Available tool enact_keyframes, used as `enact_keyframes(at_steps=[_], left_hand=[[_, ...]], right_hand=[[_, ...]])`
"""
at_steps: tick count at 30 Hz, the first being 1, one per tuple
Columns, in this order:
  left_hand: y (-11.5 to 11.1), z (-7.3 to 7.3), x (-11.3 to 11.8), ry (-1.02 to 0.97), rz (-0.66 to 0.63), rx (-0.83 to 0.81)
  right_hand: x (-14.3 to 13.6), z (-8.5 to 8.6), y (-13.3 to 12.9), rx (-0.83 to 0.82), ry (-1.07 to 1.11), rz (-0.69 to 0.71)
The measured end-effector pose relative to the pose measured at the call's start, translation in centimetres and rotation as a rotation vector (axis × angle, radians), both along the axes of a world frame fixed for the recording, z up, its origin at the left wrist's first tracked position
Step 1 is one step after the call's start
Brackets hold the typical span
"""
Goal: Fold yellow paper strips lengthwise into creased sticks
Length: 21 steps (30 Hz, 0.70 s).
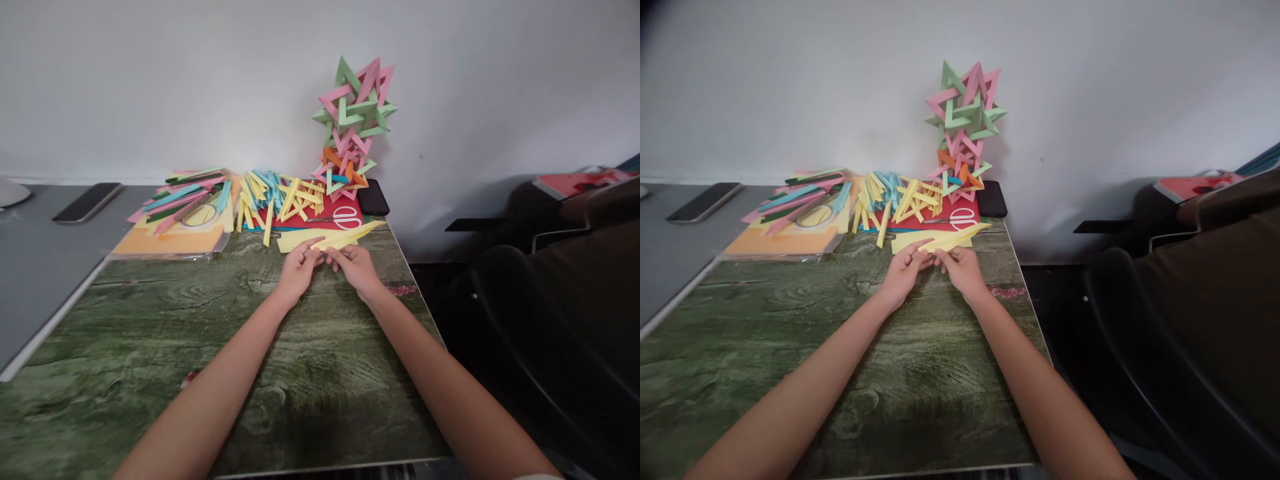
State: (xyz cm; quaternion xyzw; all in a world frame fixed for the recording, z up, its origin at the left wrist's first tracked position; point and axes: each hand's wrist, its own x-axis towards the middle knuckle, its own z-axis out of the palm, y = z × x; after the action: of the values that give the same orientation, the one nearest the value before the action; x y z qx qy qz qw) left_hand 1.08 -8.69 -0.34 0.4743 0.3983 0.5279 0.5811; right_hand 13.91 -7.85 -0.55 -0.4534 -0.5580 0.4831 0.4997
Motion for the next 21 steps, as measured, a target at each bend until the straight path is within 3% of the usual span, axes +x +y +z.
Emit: enact_keyframes(at_steps=[7, 13, 21], left_hand=[[0.09, -0.26, -0.01, 0.039, -0.035, -0.042], [0.18, -0.07, -0.08, 0.000, -0.073, -0.060], [0.11, -0.14, -0.07, 0.007, -0.033, -0.053]], right_hand=[[0.25, 0.25, -0.11, 0.006, -0.059, -0.036], [0.05, 0.75, -0.63, 0.193, -0.153, -0.240], [-0.23, 0.36, -0.42, 0.119, -0.122, -0.087]])
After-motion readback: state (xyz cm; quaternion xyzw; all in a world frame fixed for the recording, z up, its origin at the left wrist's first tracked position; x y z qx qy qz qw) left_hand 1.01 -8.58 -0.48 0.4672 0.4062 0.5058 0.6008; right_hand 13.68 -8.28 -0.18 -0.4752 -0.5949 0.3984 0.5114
